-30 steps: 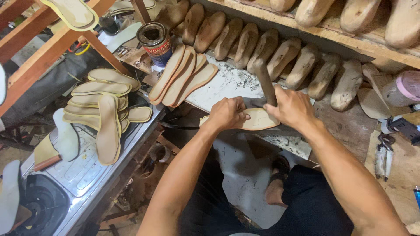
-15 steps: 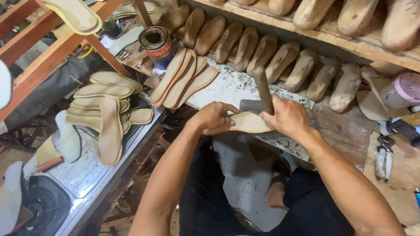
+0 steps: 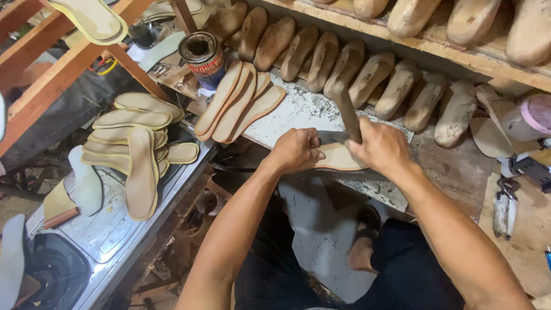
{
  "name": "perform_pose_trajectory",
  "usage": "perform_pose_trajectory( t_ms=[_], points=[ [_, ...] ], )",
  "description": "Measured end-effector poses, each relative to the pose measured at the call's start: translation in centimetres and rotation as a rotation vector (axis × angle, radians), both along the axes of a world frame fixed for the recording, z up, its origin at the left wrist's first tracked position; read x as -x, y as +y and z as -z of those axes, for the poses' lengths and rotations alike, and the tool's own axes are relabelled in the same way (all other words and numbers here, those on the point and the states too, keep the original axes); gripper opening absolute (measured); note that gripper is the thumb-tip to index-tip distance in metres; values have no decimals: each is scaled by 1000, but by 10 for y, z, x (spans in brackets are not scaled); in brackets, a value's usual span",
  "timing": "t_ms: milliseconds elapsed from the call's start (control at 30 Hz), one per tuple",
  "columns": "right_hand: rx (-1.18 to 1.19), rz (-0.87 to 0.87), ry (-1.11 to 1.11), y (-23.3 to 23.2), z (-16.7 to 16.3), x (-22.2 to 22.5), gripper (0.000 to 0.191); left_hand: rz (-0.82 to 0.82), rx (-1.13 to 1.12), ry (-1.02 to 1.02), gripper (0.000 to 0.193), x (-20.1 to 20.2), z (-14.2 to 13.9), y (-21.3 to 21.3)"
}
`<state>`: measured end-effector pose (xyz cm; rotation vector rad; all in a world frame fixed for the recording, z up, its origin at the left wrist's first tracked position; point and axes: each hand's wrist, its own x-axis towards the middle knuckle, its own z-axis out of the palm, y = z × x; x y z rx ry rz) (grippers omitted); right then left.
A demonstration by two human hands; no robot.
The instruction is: The person holds a foam insole on their lap and presses and smooths its edges with a wooden hand tool, then trims and peels the edge material by hand. They hammer the insole flat on a metal block, flex and turn it, then stack the finished insoles on the workbench with others.
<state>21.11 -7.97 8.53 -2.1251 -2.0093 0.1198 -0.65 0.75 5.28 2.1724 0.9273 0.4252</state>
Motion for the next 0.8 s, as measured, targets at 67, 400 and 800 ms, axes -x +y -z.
perform_pose_trajectory(
  t_ms=[67,400,800],
  points=[
    [16,39,-10,5,1,5,44,-3,-9,-26,32,-1,1,-1],
    [-179,-109,-14,-25,8,1,48,138,-2,27,56,27,17,16],
    [-115,-71,-140,-4,9,11,55,36,162,-136,35,-4,42,10]
  ],
)
